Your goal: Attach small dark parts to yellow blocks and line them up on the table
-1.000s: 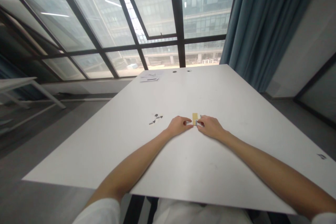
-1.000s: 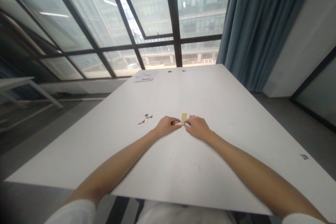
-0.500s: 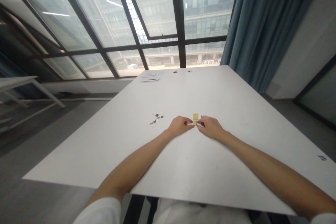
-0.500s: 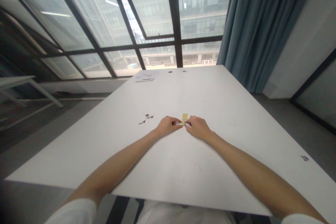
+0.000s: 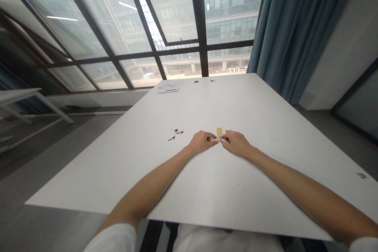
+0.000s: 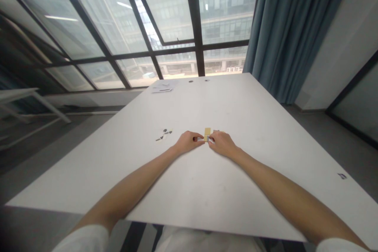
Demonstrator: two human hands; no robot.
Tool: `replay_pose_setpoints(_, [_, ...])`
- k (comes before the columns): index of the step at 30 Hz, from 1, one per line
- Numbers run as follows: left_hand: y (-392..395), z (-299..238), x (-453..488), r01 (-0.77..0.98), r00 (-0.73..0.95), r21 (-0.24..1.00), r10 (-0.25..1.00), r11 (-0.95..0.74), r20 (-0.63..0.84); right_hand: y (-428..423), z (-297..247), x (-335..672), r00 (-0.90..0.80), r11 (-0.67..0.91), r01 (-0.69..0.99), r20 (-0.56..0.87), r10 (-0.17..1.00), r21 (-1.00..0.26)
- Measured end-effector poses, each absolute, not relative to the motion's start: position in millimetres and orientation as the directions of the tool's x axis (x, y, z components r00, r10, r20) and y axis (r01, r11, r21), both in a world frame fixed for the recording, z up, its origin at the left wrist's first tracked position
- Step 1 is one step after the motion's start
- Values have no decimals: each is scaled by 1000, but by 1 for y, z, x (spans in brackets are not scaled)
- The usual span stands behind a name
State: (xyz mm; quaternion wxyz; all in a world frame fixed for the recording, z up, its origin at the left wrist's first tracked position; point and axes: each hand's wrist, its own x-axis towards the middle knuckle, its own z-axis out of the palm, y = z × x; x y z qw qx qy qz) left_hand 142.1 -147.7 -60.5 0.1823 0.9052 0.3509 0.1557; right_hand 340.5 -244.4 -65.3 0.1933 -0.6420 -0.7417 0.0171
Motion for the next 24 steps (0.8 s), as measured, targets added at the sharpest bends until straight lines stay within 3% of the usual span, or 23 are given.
replay_pose_setpoints(18, [-148, -58, 141, 599, 705, 430, 699, -675, 116, -244, -64, 338, -93, 159, 944, 230, 969, -288])
replay_pose_setpoints(24, [-145, -62, 139, 575, 715, 455, 688, -680, 125, -241, -63, 345, -87, 218, 882, 310, 947, -418])
